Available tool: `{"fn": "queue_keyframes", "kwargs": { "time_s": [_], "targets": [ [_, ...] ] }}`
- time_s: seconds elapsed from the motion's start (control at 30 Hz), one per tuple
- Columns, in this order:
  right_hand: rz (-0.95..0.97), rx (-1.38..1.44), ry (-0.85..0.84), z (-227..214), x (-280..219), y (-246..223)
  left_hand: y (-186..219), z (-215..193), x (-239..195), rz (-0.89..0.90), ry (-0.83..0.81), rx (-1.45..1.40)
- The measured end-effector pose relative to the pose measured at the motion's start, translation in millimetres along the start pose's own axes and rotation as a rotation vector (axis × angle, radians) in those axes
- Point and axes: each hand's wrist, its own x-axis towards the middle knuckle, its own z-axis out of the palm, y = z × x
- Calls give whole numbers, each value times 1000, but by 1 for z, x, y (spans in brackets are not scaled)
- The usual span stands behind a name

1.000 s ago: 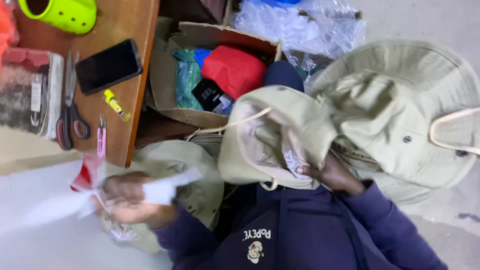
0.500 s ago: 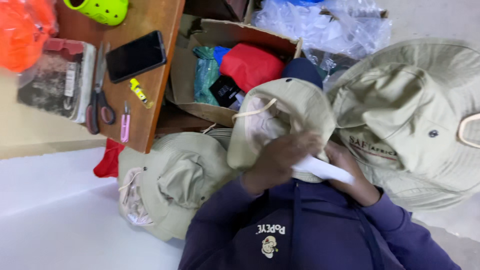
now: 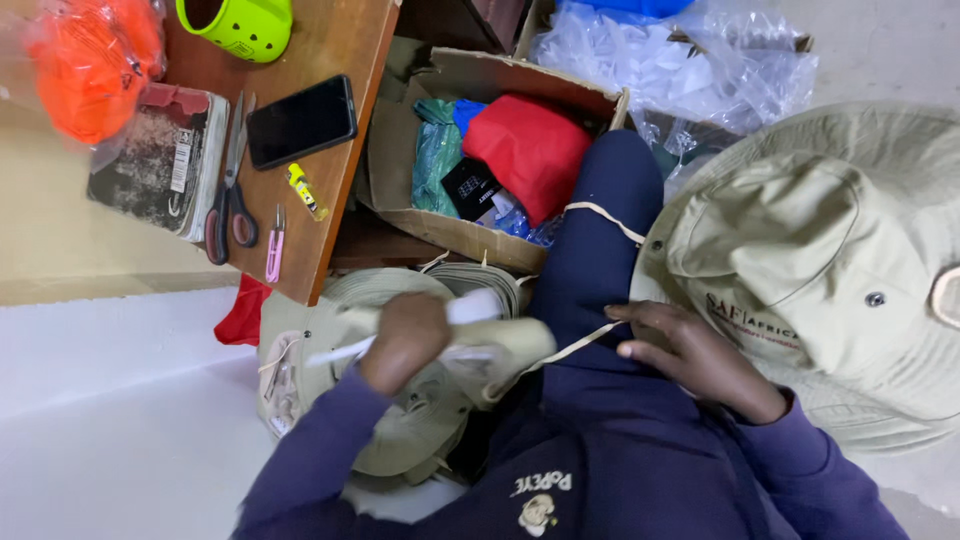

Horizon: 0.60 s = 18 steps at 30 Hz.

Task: The person uses a small pink tool to scrape the logo on a beige bucket hat, then wipes the area with a yellow stick and a white cloth. They repeat this process on a second hat.

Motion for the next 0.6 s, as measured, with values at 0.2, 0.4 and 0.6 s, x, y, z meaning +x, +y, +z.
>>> {"fn": "queue_keyframes", "kwargs": {
  "time_s": [0.2,0.4,0.6],
  "targets": [
    [109,40,60,6,2,10,-198,177,0,-615,-308,318],
    [100,55,2,-7,-5,-17,-299,174,-35,-837,-31,321],
    [124,30,-29,-6,-5,-12,-351,165,-77,-1117,542,297]
  ]
}}
